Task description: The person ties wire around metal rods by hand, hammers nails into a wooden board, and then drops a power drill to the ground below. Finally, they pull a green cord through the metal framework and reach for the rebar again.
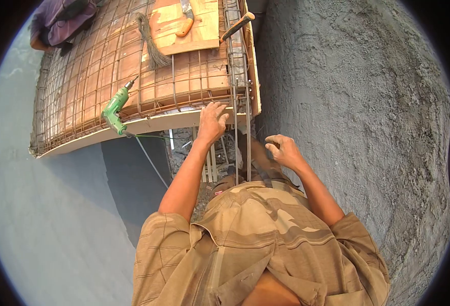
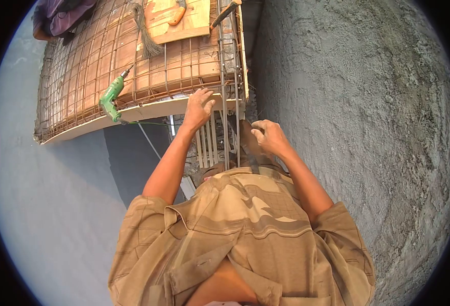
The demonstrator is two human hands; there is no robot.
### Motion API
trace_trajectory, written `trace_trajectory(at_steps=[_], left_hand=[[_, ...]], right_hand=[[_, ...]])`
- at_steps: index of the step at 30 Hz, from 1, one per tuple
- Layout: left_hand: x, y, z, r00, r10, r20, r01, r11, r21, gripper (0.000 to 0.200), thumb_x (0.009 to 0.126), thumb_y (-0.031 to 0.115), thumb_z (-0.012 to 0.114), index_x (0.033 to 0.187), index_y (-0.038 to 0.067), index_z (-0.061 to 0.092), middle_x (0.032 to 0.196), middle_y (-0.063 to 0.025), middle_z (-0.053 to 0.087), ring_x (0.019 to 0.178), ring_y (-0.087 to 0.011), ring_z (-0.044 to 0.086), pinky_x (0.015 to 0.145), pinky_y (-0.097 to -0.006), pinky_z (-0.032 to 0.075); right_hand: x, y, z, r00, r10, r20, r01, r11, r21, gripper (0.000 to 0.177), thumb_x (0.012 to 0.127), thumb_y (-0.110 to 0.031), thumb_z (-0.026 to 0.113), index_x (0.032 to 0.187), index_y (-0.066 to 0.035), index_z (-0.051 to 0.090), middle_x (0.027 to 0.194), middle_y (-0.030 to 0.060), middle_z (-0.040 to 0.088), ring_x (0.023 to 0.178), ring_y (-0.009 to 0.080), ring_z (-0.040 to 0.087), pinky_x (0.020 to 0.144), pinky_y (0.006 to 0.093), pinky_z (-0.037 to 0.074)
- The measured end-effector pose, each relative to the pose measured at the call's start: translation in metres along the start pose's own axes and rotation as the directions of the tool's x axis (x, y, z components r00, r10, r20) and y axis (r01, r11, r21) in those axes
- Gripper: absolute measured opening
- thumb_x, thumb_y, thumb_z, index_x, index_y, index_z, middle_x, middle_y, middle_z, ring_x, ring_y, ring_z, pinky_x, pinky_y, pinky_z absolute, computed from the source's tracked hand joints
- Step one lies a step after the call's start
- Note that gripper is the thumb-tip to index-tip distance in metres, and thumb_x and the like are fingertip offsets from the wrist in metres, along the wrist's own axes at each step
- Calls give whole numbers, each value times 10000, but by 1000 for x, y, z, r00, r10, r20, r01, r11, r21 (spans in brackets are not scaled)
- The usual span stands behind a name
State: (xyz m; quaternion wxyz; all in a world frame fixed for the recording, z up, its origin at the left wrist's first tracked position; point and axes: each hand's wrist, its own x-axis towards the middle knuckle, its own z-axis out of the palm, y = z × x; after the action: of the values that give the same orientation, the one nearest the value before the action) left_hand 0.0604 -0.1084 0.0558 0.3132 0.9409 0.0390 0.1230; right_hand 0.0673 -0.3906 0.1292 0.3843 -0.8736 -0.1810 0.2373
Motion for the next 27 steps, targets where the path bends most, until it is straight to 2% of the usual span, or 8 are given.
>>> trace_trajectory(at_steps=[2,3,6,8,11,18,19,27], left_hand=[[-18,23,-28,994,-111,14,112,987,-119,329,902,232,665,1168,42,698,1157,-171,690,1240,-314,554,1103,-435,369],[-29,36,-42,986,-163,29,166,970,-179,338,902,233,665,1175,38,694,1170,-179,686,1242,-313,558,1096,-429,390],[-67,51,-77,789,-421,447,578,755,-309,387,925,264,649,1209,2,669,1174,-216,681,1167,-328,619,1018,-387,460],[-109,31,-73,710,-429,558,629,743,-229,417,934,277,637,1230,-16,651,1174,-236,679,1112,-325,658,983,-393,479],[-171,24,-65,673,-539,506,691,701,-174,421,925,289,648,1209,-21,662,1158,-231,688,1113,-308,657,964,-388,486],[-233,30,-40,460,-750,475,873,286,-395,388,926,247,647,1196,-32,671,1106,-178,713,1046,-228,670,917,-348,503],[-222,37,-50,454,-757,470,877,287,-385,382,933,233,641,1204,-36,665,1112,-163,711,1024,-203,666,894,-335,510],[-158,22,-99,499,-847,183,796,365,-483,391,939,253,643,1227,-10,662,1122,-152,709,1010,-209,677,857,-322,524]], right_hand=[[-9,-59,-27,992,-20,125,4,991,131,247,874,-176,676,1046,-3,717,1000,172,703,901,306,676,822,386,527],[-11,-83,-35,972,-171,159,138,970,199,230,875,-164,679,1032,0,718,979,164,699,875,297,673,797,380,530],[-14,-136,-44,867,-440,233,359,877,320,195,876,-137,684,1004,6,717,942,154,694,834,294,670,749,379,531],[-6,-145,-40,821,-510,255,440,851,285,184,874,-131,688,992,7,715,926,154,692,822,298,670,733,383,530],[0,-124,-21,843,-496,210,490,868,84,176,874,-122,691,982,16,710,901,166,694,805,310,674,729,387,531],[33,-113,-4,935,-267,235,223,955,198,210,900,-141,668,1030,16,718,929,161,719,821,242,688,761,347,535],[50,-129,-7,940,-202,277,155,971,182,243,902,-144,649,1067,23,712,1028,213,713,951,291,698,856,363,529],[319,-214,64,939,-312,141,307,950,60,486,889,-356,666,1249,-30,638,1148,240,677,1057,356,652,928,409,489]])
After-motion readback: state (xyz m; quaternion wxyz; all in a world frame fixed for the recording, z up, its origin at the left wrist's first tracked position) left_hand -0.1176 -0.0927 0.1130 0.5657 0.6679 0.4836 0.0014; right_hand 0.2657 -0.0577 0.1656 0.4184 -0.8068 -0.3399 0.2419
